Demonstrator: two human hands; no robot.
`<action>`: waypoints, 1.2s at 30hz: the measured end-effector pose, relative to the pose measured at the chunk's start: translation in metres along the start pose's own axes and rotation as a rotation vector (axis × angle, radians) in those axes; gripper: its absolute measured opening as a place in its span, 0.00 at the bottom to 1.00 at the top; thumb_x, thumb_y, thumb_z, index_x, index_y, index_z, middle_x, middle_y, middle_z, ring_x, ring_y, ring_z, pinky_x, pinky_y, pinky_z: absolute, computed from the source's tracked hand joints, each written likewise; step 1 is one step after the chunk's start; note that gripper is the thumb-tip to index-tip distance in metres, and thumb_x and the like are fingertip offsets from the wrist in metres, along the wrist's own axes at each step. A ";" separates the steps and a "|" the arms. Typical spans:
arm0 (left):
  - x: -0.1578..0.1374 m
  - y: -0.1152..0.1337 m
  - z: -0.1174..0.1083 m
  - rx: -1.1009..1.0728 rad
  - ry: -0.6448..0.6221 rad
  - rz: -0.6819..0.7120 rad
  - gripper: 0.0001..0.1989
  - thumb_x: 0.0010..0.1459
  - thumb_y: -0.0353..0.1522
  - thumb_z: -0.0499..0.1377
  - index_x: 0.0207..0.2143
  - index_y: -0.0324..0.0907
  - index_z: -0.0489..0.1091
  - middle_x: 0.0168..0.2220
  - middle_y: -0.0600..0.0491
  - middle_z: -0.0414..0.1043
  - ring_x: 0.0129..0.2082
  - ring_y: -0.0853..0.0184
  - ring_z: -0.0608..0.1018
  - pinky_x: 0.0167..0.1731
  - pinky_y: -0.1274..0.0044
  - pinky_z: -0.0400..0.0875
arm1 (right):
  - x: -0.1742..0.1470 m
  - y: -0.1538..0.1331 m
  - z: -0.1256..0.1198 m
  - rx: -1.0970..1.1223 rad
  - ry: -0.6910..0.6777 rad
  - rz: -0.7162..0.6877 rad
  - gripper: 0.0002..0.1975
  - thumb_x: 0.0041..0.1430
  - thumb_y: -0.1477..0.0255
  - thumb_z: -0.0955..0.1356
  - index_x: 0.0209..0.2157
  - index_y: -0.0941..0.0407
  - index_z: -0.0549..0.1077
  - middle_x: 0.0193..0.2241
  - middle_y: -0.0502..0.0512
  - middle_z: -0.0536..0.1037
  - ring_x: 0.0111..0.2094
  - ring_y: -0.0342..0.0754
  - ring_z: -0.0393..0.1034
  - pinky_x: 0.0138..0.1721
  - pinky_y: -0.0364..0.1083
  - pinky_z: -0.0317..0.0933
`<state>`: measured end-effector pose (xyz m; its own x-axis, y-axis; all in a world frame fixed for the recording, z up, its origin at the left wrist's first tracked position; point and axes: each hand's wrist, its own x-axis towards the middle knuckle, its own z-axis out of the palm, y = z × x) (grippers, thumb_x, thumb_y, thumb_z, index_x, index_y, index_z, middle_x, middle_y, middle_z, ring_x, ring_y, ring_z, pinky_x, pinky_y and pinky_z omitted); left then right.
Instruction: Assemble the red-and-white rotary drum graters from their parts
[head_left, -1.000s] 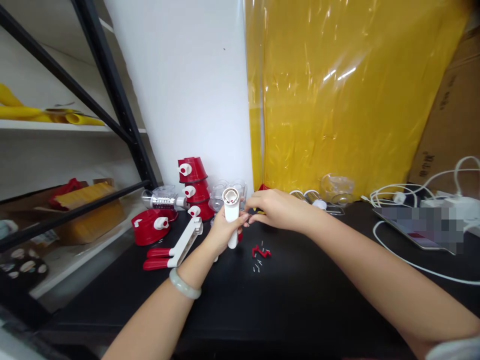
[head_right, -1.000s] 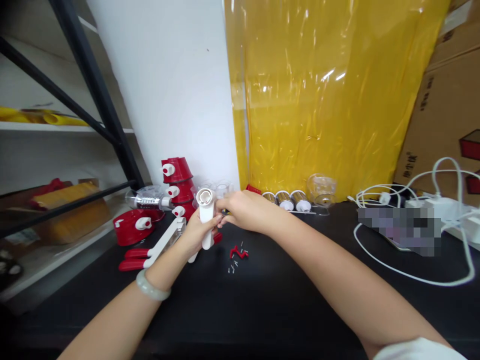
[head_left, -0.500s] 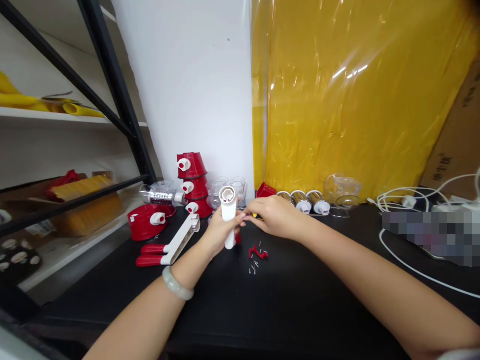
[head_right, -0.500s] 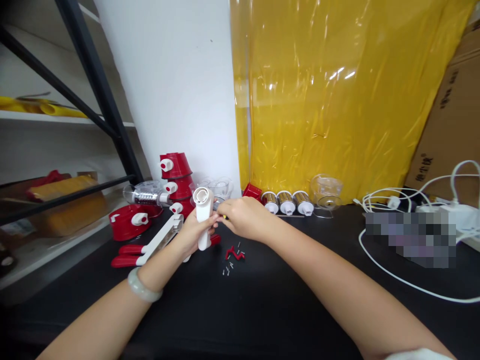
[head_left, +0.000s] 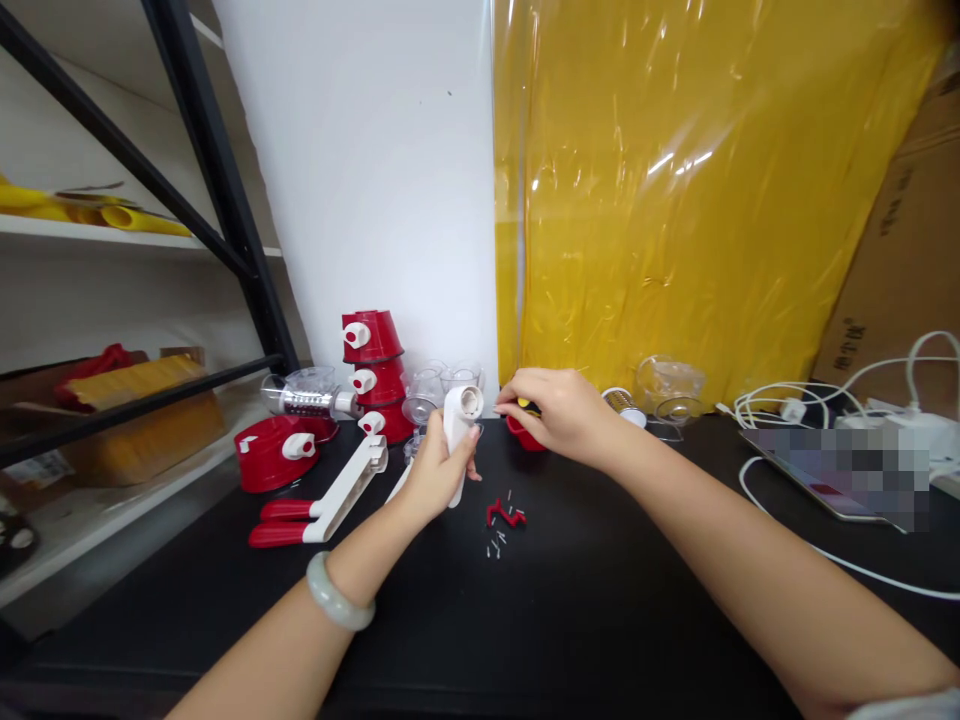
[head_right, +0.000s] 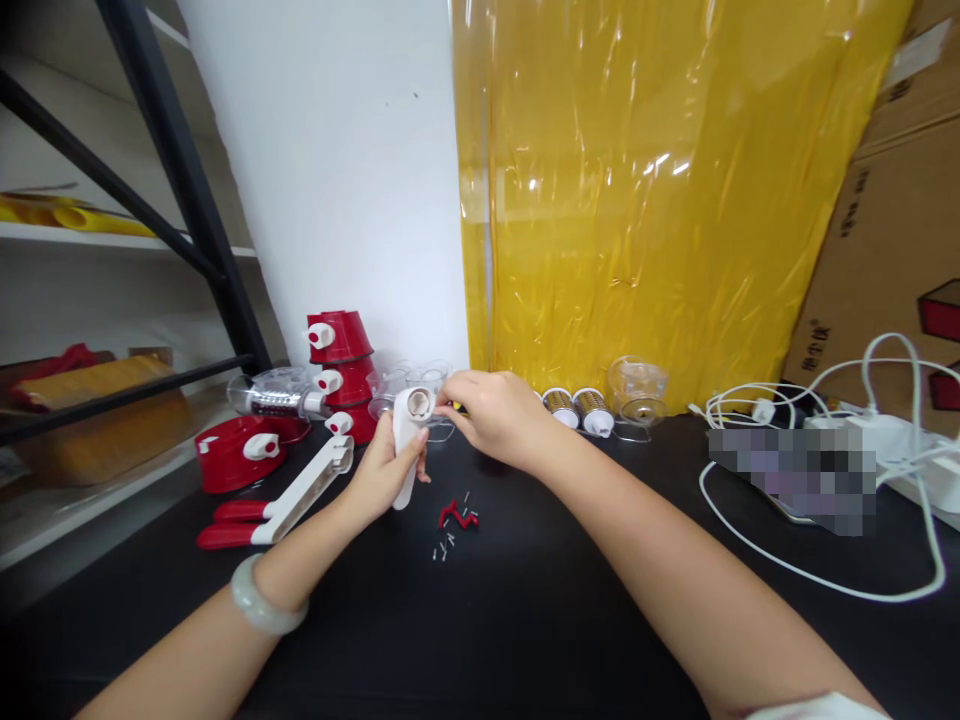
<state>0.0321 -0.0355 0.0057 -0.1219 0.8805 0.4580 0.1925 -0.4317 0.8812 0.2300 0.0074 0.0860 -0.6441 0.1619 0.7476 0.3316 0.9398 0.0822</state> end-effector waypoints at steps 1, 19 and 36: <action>-0.002 0.000 0.000 0.033 -0.011 0.034 0.20 0.57 0.43 0.62 0.43 0.44 0.57 0.25 0.61 0.66 0.20 0.70 0.73 0.25 0.74 0.73 | 0.000 -0.001 0.001 -0.033 -0.003 -0.018 0.08 0.65 0.69 0.65 0.35 0.57 0.74 0.33 0.55 0.79 0.33 0.46 0.74 0.33 0.43 0.61; -0.017 0.004 0.006 0.029 -0.165 0.161 0.18 0.62 0.42 0.56 0.48 0.43 0.54 0.30 0.56 0.69 0.26 0.67 0.79 0.32 0.73 0.75 | -0.005 -0.019 0.017 -0.208 0.105 -0.182 0.15 0.69 0.66 0.59 0.34 0.57 0.72 0.27 0.53 0.76 0.27 0.43 0.68 0.26 0.44 0.53; -0.015 0.007 -0.001 0.220 -0.063 0.284 0.18 0.62 0.38 0.56 0.50 0.42 0.55 0.36 0.50 0.70 0.27 0.68 0.77 0.31 0.75 0.73 | -0.001 -0.027 0.005 -0.136 -0.048 -0.124 0.13 0.68 0.66 0.61 0.36 0.58 0.72 0.31 0.54 0.78 0.29 0.45 0.70 0.27 0.44 0.53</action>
<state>0.0346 -0.0520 0.0049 0.0258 0.7450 0.6666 0.4154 -0.6145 0.6707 0.2181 -0.0168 0.0794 -0.7172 0.0647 0.6939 0.3354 0.9048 0.2623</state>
